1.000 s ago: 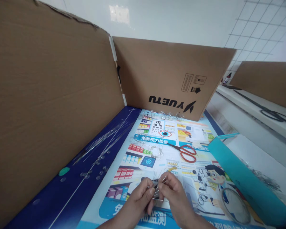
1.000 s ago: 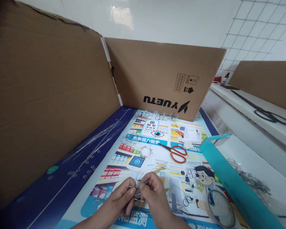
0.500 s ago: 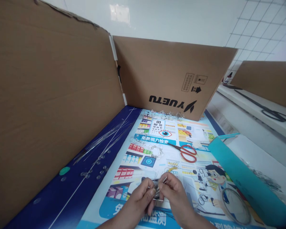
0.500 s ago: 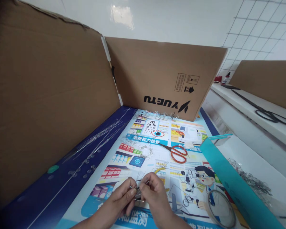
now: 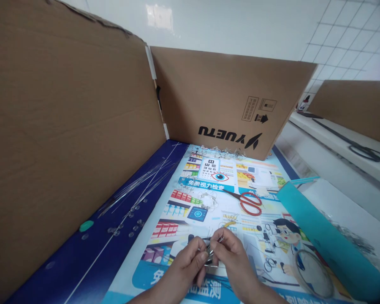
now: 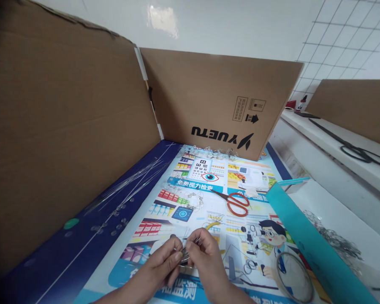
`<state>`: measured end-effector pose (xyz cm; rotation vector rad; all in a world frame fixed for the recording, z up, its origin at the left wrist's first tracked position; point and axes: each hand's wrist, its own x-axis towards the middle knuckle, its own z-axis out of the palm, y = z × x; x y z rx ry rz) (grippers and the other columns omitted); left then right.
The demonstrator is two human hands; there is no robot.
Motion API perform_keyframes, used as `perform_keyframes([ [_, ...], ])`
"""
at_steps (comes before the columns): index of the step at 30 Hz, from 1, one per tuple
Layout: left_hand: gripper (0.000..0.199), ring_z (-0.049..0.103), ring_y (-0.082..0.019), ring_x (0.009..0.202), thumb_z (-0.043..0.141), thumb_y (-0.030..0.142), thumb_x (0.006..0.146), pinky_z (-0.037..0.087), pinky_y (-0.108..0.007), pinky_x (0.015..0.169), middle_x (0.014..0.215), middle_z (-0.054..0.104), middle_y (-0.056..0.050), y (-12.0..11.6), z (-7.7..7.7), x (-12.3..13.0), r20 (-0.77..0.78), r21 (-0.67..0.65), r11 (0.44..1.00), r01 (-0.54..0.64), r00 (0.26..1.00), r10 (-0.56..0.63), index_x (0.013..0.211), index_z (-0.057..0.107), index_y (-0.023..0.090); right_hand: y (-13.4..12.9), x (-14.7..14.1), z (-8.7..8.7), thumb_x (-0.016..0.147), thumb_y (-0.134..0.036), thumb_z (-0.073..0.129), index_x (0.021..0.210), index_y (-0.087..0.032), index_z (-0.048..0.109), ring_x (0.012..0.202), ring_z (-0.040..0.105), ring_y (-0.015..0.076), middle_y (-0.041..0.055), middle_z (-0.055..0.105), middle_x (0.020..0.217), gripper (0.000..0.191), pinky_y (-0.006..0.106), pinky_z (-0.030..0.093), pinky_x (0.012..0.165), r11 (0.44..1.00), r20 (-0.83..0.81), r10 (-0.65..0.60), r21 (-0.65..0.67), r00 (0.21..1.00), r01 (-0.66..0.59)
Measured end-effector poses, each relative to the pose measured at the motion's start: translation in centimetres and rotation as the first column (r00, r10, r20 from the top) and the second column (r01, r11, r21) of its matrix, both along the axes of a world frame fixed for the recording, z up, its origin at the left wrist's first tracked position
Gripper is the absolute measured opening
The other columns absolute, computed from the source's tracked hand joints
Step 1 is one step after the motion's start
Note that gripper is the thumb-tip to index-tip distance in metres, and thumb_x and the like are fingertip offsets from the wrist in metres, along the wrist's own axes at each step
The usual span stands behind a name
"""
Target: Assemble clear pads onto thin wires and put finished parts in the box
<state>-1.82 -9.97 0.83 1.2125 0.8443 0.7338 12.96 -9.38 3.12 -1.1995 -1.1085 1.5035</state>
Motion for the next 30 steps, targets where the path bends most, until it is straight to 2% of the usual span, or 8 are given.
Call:
perform_keyframes([
  [5,0.025,0.029,-0.007,0.041,0.038,0.042,0.091,0.023,-0.019,0.044,0.045,0.044,0.009,0.0,-0.2,0.0,0.001,0.0,1.0,0.011,1.0,-0.011,0.08,0.038,0.019,0.0,-0.1,0.4,0.077,-0.025,0.056,0.069,-0.018,0.049,0.049,0.042,0.0081,-0.006,0.046,0.058,0.013,0.021,0.034,0.05,1.0,0.004,-0.019,-0.01,1.0,0.019],
  [13,0.026,0.03,-0.007,0.039,0.039,0.043,0.09,0.024,-0.018,0.044,0.044,0.041,0.01,0.2,0.2,0.0,-0.024,0.012,0.999,0.031,0.999,-0.031,0.08,0.039,0.019,0.0,-0.1,-0.1,0.076,-0.026,0.057,0.07,-0.018,0.048,0.05,0.042,0.008,-0.006,0.045,0.059,0.014,0.021,0.034,0.05,1.0,-0.024,-0.004,-0.021,1.0,0.004],
  [21,0.031,0.033,-0.007,0.038,0.04,0.049,0.087,0.027,-0.019,0.046,0.043,0.04,0.01,0.3,0.7,0.2,-0.081,0.074,0.997,0.032,0.996,-0.026,0.076,0.038,0.02,0.3,-0.1,-0.5,0.075,-0.036,0.059,0.07,-0.018,0.048,0.044,0.039,0.0069,-0.0071,0.043,0.054,0.022,0.019,0.031,0.046,1.0,0.001,0.023,-0.012,1.0,-0.023],
  [30,0.037,0.036,-0.008,0.038,0.038,0.056,0.084,0.028,-0.019,0.043,0.045,0.042,0.008,0.5,-0.5,0.0,-0.162,0.121,0.989,0.091,0.984,-0.071,0.076,0.037,0.02,0.3,0.0,-0.7,0.074,-0.036,0.057,0.068,-0.018,0.047,0.043,0.04,0.0072,-0.007,0.044,0.052,0.021,0.019,0.031,0.045,0.999,0.06,0.037,-0.008,0.998,-0.037],
])
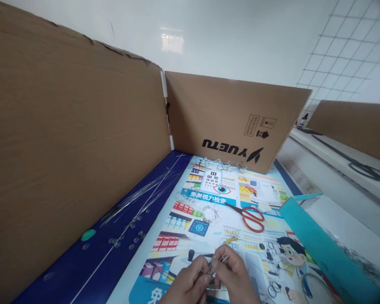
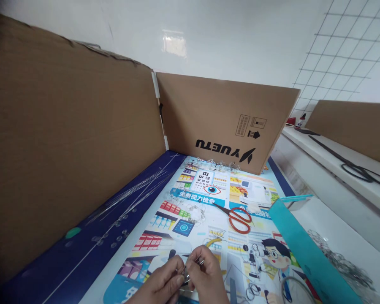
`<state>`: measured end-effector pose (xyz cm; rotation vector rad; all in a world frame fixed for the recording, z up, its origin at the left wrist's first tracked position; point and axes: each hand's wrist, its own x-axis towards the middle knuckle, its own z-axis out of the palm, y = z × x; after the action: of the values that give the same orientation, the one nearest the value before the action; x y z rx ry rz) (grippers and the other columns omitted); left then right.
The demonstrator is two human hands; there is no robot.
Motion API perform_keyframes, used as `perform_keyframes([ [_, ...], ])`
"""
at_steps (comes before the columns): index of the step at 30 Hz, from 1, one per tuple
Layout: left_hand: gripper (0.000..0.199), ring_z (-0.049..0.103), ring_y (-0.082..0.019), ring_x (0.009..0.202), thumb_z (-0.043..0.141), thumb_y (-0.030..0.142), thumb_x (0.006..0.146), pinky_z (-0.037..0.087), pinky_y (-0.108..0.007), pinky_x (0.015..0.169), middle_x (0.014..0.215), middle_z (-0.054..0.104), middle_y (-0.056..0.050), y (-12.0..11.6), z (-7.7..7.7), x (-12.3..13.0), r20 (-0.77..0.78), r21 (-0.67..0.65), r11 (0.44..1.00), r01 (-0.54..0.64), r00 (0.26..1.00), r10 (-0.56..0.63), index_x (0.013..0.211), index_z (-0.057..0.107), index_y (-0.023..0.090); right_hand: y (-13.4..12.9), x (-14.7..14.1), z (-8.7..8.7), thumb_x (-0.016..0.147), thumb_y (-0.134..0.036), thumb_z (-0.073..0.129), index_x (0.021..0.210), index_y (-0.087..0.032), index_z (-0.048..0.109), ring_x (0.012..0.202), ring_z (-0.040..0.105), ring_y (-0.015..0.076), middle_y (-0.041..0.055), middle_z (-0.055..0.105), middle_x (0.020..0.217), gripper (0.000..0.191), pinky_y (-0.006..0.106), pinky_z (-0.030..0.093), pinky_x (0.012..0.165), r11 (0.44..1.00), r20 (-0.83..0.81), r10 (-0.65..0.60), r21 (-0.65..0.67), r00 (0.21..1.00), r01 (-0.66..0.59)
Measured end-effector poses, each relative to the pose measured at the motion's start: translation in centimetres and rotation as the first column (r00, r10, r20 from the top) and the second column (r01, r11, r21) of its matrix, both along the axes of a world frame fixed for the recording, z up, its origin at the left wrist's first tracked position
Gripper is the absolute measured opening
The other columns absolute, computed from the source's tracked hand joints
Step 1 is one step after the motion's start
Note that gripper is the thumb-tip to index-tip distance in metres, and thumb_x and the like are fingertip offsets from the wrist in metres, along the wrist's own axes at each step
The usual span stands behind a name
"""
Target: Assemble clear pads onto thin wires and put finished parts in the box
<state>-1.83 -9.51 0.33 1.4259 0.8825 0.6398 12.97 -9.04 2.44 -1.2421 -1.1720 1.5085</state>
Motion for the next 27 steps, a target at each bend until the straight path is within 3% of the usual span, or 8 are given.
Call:
perform_keyframes([
  [7,0.035,0.04,-0.009,0.041,0.036,0.055,0.086,0.029,-0.019,0.046,0.046,0.044,0.008,0.09,-0.46,-0.05,-0.02,0.082,0.996,0.017,1.0,-0.015,0.077,0.035,0.021,0.02,0.04,0.05,0.073,-0.034,0.056,0.067,-0.019,0.045,0.042,0.039,0.0075,-0.0075,0.043,0.048,0.019,0.019,0.031,0.045,1.0,0.01,0.019,0.007,1.0,-0.019],
  [21,0.039,0.04,-0.009,0.046,0.034,0.058,0.085,0.029,-0.02,0.05,0.05,0.045,0.007,0.12,-0.44,-0.26,-0.034,0.089,0.996,0.032,0.999,-0.029,0.078,0.038,0.02,-0.1,-0.42,0.09,0.068,-0.027,0.056,0.065,-0.02,0.042,0.04,0.04,0.0063,-0.0074,0.045,0.054,0.016,0.019,0.033,0.042,1.0,-0.04,-0.004,-0.002,0.999,0.004],
  [27,0.042,0.042,-0.01,0.055,0.036,0.061,0.083,0.028,-0.021,0.052,0.065,0.054,0.001,0.12,-0.21,-0.5,-0.017,0.1,0.995,-0.026,0.999,0.028,0.078,0.039,0.019,-0.11,-0.59,-0.18,0.066,-0.034,0.06,0.066,-0.02,0.043,0.039,0.04,0.0074,-0.0075,0.045,0.046,0.022,0.018,0.029,0.041,0.998,-0.022,-0.003,-0.056,1.0,0.002],
])
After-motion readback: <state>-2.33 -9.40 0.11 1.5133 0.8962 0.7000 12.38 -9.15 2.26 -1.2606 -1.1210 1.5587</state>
